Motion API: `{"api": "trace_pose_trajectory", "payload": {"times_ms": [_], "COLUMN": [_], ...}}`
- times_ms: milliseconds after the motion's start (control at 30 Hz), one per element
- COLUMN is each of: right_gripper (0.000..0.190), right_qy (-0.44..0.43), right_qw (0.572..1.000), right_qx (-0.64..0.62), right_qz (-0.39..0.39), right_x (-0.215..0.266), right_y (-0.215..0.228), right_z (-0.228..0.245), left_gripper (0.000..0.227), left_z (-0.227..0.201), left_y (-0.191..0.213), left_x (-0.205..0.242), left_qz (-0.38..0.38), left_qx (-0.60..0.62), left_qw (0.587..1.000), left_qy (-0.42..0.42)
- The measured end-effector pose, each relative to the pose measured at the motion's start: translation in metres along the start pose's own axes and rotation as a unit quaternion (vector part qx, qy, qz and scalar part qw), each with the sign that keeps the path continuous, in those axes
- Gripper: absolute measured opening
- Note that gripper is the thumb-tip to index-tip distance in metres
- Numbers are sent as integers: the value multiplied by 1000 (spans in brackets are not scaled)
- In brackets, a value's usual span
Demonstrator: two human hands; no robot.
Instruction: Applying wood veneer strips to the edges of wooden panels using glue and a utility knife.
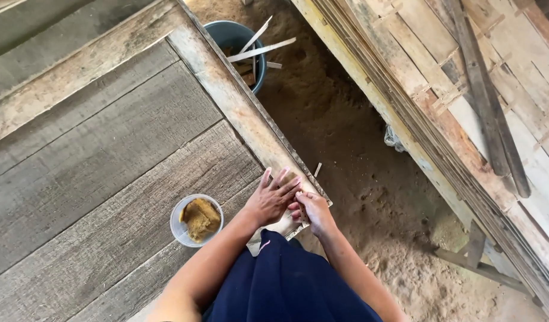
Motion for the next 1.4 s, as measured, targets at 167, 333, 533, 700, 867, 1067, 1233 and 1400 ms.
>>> {"api": "trace_pose_trajectory", "payload": {"times_ms": [167, 333, 533, 700, 867, 1067, 1233, 1400], "right_gripper": [19, 20, 20, 18, 17, 23, 23, 31], "right_qy": [-1, 5, 1, 6, -15, -8, -13, 23], "right_qw": [999, 996, 985, 976, 948, 901, 918, 981], "right_qx": [48, 91, 173, 216, 318, 433, 397, 193], "right_qz": [-5, -13, -21, -14, -7, -10, -16, 18], "right_x": [-2, -14, -8, -2, 8, 1, 16, 49], "right_y": [2, 10, 12, 14, 10, 13, 31, 28], "right_z": [-5, -8, 8, 20, 40, 50, 59, 69], "left_gripper": [65, 62, 59, 59, 58, 61, 56, 50], "left_z": [4, 7, 8, 4, 5, 5, 8, 5], "left_y": [-8, 3, 13, 34, 46, 49, 39, 50], "left_x": [0, -6, -11, -14, -15, -17, -14, -16], "left_qz": [15, 77, 179, 215, 268, 274, 249, 248], "left_qx": [8, 29, 25, 17, 24, 20, 33, 92], "left_qw": [1000, 997, 983, 976, 963, 962, 968, 964], "left_qy": [-2, -6, -17, -18, 8, 15, 15, 14]}}
Point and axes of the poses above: each hand's wrist, its own x-axis away from the middle knuckle, its own y-axis out of the back of the hand, z = x × y, the point moved 5 cm from there along -x, towards the middle knuckle, and after that the axes turned 13 degrees about -y, right-handed, at the moved point
